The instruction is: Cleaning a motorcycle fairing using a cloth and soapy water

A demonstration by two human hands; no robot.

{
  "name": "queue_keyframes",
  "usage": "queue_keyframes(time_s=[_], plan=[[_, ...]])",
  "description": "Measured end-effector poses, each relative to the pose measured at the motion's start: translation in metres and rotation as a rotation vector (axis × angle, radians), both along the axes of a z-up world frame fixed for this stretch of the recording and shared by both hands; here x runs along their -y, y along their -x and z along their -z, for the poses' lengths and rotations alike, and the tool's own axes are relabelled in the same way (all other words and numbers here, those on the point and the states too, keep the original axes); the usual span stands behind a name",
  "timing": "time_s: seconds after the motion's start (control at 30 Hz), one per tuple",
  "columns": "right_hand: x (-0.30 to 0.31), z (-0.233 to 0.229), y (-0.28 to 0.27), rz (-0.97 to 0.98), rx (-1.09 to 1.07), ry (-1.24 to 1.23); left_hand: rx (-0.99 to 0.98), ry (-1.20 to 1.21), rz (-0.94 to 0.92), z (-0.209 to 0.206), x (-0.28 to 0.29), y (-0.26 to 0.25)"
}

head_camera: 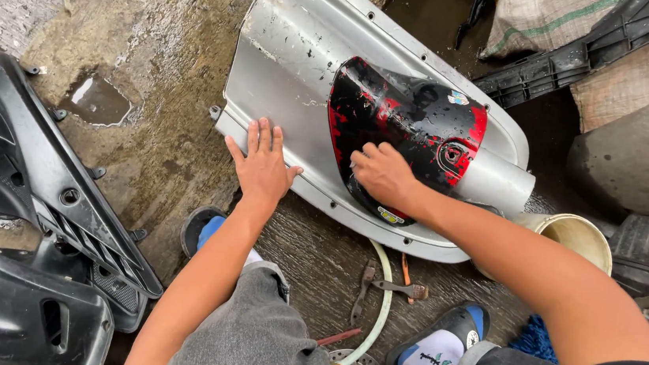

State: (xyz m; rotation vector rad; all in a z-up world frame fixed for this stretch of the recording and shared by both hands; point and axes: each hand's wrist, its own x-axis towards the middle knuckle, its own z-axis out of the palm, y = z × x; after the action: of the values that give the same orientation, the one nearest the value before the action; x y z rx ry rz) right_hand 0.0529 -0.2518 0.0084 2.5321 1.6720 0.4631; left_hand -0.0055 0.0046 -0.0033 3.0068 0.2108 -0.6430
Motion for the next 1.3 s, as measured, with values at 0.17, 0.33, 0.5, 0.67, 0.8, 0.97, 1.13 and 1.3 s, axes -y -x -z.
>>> queue_keyframes(time_s=[0.17,0.33,0.5,0.67,0.8,0.97,1.13,1.3], plan=[[0.004,-0.022,-0.003,0.070,0.059,-0.074,0.009,0.021,-0.002,0.007,-0.001,-0.003],[-0.015,0.012,0.006,0.062,0.041,-0.149,0.008,-0.010,0.005,0.005,0.000,-0.003],[-0.002,-0.001,-0.008,0.007,0.048,-0.124,0.025,-0.005,0.003,0.003,0.000,-0.001],[0.004,-0.029,-0.007,0.048,0.145,-0.194,0.013,0.025,-0.008,0.003,0.001,-0.003],[-0.016,-0.015,0.004,0.042,0.141,-0.232,0.015,0.045,0.005,0.005,-0.001,-0.003],[-0.020,-0.002,-0.004,-0.014,0.122,-0.182,0.017,0.047,-0.033,0.004,-0.001,-0.001],[0.010,-0.039,-0.017,0.029,0.147,-0.184,0.011,0.083,-0.004,0.008,0.000,-0.002],[0.015,-0.029,-0.026,0.251,0.073,-0.473,0.050,0.049,0.000,0.013,-0.001,-0.001]])
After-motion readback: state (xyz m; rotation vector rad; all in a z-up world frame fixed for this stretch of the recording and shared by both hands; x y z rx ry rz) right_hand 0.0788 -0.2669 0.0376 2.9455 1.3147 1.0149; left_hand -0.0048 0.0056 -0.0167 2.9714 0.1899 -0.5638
